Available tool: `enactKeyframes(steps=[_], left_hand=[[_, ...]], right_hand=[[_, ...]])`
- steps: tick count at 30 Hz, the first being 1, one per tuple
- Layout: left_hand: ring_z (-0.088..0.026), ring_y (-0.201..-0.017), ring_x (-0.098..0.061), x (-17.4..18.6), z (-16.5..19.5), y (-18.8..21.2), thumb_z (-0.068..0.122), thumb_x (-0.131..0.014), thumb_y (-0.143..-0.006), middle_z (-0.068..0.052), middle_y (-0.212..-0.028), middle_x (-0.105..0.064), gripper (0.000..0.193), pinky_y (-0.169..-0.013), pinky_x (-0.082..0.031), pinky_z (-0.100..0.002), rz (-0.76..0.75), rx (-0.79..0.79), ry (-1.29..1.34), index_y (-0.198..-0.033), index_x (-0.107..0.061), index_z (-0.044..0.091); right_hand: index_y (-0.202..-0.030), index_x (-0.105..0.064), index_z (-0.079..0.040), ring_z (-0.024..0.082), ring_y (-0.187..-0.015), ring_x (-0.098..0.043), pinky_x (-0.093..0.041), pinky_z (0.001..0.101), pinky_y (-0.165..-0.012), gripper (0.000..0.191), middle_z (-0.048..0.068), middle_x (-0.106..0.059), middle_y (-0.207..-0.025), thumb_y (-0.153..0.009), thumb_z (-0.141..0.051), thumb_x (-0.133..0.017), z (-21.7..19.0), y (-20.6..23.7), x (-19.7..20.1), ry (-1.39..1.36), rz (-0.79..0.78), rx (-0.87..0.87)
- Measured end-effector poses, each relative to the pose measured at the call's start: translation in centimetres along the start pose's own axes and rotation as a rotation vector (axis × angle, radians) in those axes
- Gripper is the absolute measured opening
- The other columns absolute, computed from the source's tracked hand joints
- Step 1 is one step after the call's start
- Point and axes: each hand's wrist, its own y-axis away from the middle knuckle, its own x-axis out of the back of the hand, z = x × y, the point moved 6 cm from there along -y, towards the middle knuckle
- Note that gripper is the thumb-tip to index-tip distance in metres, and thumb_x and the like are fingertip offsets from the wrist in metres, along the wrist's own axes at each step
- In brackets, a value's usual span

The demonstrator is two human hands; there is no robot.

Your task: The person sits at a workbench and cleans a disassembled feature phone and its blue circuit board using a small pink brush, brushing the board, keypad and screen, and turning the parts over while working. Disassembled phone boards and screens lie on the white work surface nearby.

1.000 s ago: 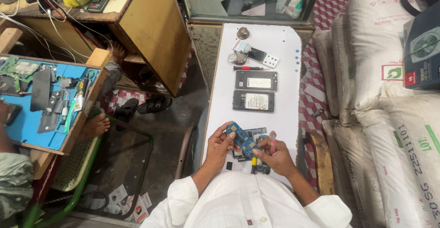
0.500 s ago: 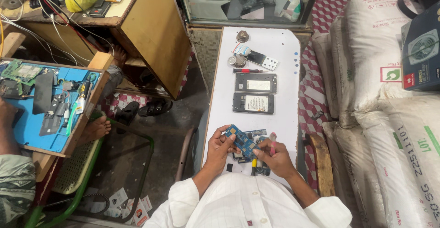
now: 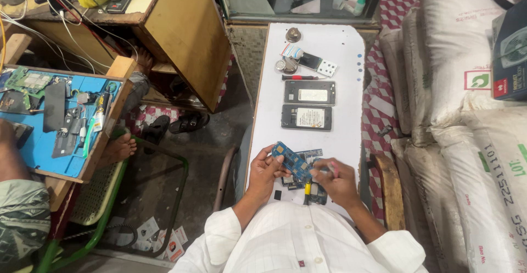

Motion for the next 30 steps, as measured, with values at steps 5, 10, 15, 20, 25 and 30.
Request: enactKeyframes(steps=[5,10,15,20,25,30], left_hand=[[-0.018,-0.072,-0.073,0.3,0.0,0.0,0.009,-0.067,-0.098,-0.009,-0.082,-0.073,0.036,-0.064,-0.062,-0.031,0.010,-0.003,0.054,-0.131,-0.055,-0.001],[-0.020,-0.075,-0.075,0.2,0.4,0.0,0.012,-0.067,-0.098,-0.010,-0.087,-0.074,0.030,-0.067,-0.062,-0.032,0.000,0.018,0.109,-0.123,-0.052,0.006],[-0.020,-0.080,-0.075,-0.1,0.9,0.1,0.015,-0.065,-0.099,-0.012,-0.093,-0.076,0.026,-0.070,-0.062,-0.032,0.003,0.026,0.114,-0.119,-0.051,0.007],[-0.021,-0.083,-0.076,-0.4,1.0,0.2,0.015,-0.064,-0.099,-0.013,-0.097,-0.076,0.025,-0.072,-0.062,-0.032,0.002,0.032,0.116,-0.118,-0.050,0.008],[-0.022,-0.086,-0.076,-0.5,1.2,0.2,0.016,-0.065,-0.098,-0.013,-0.099,-0.075,0.026,-0.073,-0.063,-0.033,0.004,0.036,0.115,-0.118,-0.051,0.009],[-0.023,-0.086,-0.076,-0.5,1.1,0.2,0.017,-0.066,-0.097,-0.014,-0.098,-0.075,0.028,-0.072,-0.063,-0.033,0.012,0.047,0.089,-0.118,-0.050,0.010]], right_hand=[[-0.127,-0.064,-0.002,0.001,-0.056,-0.050,-0.042,0.0212,-0.050,0.028,0.012,-0.071,-0.116,-0.106,-0.019,-0.055,-3.4,0.1,1.1,0.087,0.082,0.343],[-0.142,-0.054,-0.005,0.004,-0.056,-0.057,-0.047,0.0205,-0.050,0.047,0.010,-0.069,-0.126,-0.110,-0.033,-0.036,-2.2,-0.1,1.0,0.064,0.058,0.207],[-0.148,-0.050,-0.004,0.017,-0.089,-0.069,-0.056,0.0333,-0.086,0.044,0.014,-0.062,-0.133,-0.112,-0.028,-0.046,-2.7,-0.5,2.9,0.197,0.218,0.244],[-0.150,-0.048,-0.004,0.028,-0.127,-0.062,-0.055,0.0377,-0.101,0.043,0.019,-0.055,-0.150,-0.111,-0.025,-0.046,-3.9,-0.6,2.3,0.200,0.223,0.297],[-0.152,-0.046,-0.006,0.032,-0.145,-0.049,-0.043,0.0445,-0.119,0.045,0.018,-0.052,-0.154,-0.112,-0.025,-0.043,-4.1,-0.4,1.9,0.267,0.197,0.339],[-0.155,-0.041,-0.008,0.031,-0.152,-0.041,-0.035,0.0441,-0.126,0.047,0.014,-0.045,-0.159,-0.110,-0.022,-0.042,-4.3,0.6,-0.2,0.177,0.037,0.450]])
